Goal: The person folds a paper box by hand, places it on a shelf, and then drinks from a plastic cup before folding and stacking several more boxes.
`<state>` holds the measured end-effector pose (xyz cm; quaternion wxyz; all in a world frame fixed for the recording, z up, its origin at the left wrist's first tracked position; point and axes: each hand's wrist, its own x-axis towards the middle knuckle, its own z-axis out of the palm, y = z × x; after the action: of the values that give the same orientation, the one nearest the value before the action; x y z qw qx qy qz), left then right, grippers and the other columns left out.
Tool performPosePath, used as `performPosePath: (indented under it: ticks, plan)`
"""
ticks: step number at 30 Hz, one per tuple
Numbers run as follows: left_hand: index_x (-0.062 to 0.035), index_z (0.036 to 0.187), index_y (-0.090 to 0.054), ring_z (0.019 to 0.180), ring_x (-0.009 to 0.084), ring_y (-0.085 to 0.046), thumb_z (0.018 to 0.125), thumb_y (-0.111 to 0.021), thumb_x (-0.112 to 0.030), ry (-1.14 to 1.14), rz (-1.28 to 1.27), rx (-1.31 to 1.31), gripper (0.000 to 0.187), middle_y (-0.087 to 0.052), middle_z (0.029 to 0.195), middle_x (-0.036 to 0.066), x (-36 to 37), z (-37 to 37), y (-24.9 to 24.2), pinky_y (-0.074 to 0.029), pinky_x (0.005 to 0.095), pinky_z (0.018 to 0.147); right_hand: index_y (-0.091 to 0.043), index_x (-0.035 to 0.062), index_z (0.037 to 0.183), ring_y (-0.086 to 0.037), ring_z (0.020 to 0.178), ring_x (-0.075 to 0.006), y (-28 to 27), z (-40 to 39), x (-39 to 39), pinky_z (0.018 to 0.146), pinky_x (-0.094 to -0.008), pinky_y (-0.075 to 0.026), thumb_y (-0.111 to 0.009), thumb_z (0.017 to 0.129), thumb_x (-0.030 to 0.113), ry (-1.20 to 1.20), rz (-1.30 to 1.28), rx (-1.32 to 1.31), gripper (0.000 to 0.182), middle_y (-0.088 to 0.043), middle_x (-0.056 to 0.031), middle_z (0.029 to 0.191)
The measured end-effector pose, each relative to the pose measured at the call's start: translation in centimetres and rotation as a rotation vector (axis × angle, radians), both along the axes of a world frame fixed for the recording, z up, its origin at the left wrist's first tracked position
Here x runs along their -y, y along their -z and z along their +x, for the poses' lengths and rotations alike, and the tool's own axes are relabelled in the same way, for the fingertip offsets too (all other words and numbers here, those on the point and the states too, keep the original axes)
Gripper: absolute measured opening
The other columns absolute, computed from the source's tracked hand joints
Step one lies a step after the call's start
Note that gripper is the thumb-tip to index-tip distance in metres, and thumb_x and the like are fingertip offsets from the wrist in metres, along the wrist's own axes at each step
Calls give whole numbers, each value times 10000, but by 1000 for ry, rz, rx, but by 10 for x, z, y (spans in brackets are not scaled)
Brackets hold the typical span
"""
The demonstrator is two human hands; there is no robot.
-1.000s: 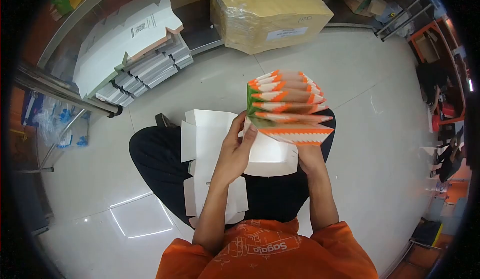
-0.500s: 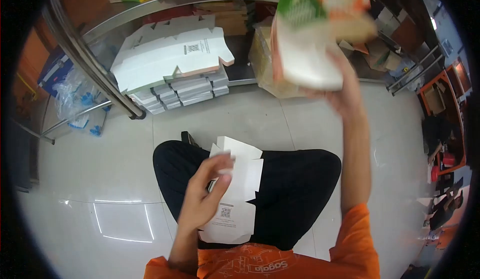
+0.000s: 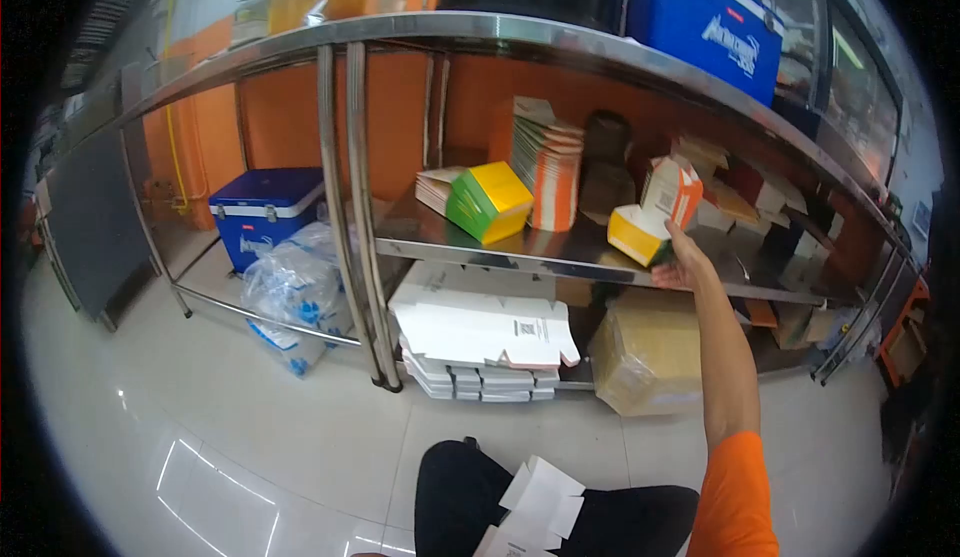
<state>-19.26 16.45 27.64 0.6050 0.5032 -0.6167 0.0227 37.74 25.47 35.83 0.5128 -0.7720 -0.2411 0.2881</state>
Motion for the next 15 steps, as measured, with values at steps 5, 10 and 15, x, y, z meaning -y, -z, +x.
performPosePath:
  ticks: [5,10,15]
  plan:
    - [15,1172,-521,1084,374,-582,900,-676,-301,-115,163,-22,445,-565,1162,180,-51,-27,-34,-496,490,856,-295,88,1478,-678,660,-309,3,-56,53,551,-406,-569,-437,825,786,47,26,80,967,-640,-244,905]
    - [23,1062,-662,891,311,-667,882,-696,-203,-1311,363,67,291,-668,1025,171,-167,-38,-132,-541,405,788,-480,-41,1265,-619,496,-178,150,-48,183,420,-308,-494,-603,940,375,51,65,227,542,-603,-97,626]
    - [26,1190,-584,1044,283,-608,772,-800,-329,-2507,-176,1089,589,-629,1102,154,-349,53,-315,-475,375,902,-677,-4,1052,-569,1097,-393,314,-120,338,1012,-516,-394,-652,793,243,60,-624,859,358,-638,-223,1052]
